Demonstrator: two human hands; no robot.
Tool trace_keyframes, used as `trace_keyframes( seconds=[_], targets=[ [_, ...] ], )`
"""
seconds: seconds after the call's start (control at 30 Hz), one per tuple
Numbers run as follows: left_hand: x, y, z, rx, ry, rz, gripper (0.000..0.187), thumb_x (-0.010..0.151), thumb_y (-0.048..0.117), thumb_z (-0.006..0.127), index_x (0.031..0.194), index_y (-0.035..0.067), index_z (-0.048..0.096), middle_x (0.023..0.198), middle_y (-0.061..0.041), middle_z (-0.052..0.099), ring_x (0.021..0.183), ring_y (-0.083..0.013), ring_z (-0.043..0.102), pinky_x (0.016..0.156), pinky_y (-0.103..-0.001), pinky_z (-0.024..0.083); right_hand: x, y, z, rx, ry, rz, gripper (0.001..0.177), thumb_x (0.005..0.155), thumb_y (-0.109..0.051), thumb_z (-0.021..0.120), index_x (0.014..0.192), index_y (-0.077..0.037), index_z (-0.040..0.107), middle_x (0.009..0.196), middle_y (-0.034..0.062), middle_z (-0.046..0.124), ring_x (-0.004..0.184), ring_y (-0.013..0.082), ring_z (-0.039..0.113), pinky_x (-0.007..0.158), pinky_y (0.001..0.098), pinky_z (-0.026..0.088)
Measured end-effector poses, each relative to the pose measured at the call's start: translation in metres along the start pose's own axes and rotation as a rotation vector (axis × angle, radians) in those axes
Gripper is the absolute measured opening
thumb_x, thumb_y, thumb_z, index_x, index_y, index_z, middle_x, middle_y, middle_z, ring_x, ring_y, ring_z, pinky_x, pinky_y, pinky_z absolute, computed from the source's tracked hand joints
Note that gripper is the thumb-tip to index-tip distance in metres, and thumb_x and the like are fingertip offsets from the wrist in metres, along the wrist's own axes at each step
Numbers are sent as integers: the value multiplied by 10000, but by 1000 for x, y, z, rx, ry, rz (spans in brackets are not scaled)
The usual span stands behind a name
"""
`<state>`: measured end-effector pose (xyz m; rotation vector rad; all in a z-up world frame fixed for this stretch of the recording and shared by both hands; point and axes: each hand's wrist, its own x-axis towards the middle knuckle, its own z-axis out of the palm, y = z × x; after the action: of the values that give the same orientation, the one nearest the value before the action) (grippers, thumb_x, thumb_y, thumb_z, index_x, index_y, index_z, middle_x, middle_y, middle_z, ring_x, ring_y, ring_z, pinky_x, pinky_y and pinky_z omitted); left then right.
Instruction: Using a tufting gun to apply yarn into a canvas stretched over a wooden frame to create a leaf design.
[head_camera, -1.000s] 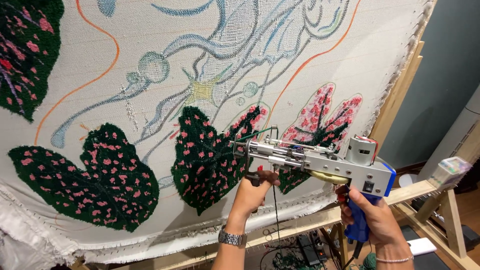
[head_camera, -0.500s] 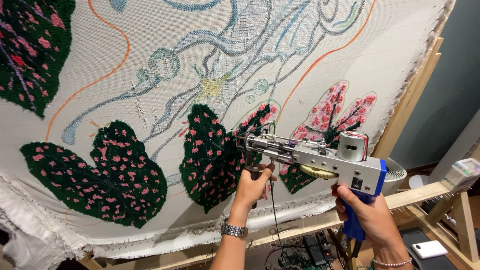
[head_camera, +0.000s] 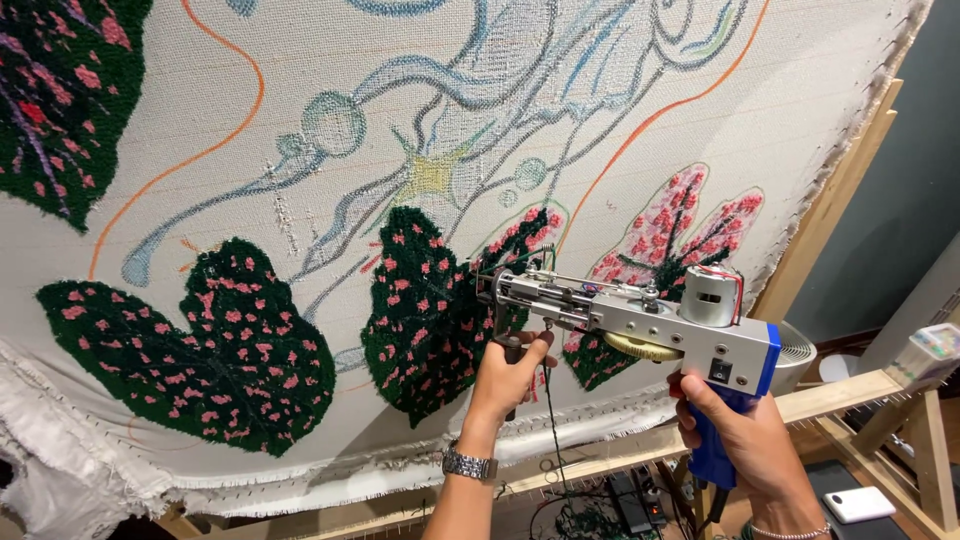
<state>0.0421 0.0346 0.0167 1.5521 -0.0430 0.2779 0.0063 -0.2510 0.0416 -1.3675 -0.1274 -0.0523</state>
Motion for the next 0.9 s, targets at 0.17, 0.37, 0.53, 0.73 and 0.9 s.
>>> trace_keyframes(
  seconds=[0.17, 0.37, 0.53, 0.73, 0.9],
  targets=[
    [4, -5, -2, 17, -10, 1, 437, 922, 381, 719, 1071, -29, 704, 783, -90, 775, 401, -55, 472, 363, -254, 372, -2, -1, 4, -5, 7, 11, 343, 859, -290, 748, 1005, 14, 683, 798, 87, 671, 607, 168, 589, 469, 333, 472],
    [12, -14, -7, 8, -34, 26, 431, 917, 362, 727, 1085, -31, 669, 786, -88, 783, 403, -52, 431, 366, -257, 325, -4, 1, 6, -26, 26, 31, 361, 863, -303, 757, 995, 27, 694, 745, 96, 635, 580, 182, 578, 467, 335, 465],
    [3, 7, -6, 1, -19, -42, 391, 900, 329, 718, 1088, -10, 665, 786, -93, 773, 389, -54, 415, 357, -261, 304, -11, -10, 17, -8, 28, 16, 339, 856, -301, 755, 983, 2, 671, 765, 67, 642, 599, 157, 581, 471, 325, 468],
    [20, -21, -14, -18, -39, 36, 337, 890, 279, 714, 1075, 2, 663, 804, -83, 795, 412, -39, 422, 371, -258, 319, -15, -10, 22, -58, 36, 50, 343, 879, -318, 746, 963, 12, 696, 719, 89, 615, 573, 185, 562, 481, 337, 461],
    [11, 13, -17, 95, -12, -31, 369, 902, 352, 737, 995, -4, 718, 762, -58, 776, 385, -57, 405, 369, -266, 320, -21, -10, 36, -41, 18, 33, 339, 876, -322, 735, 947, 8, 706, 724, 55, 626, 601, 153, 578, 505, 323, 479]
  ],
)
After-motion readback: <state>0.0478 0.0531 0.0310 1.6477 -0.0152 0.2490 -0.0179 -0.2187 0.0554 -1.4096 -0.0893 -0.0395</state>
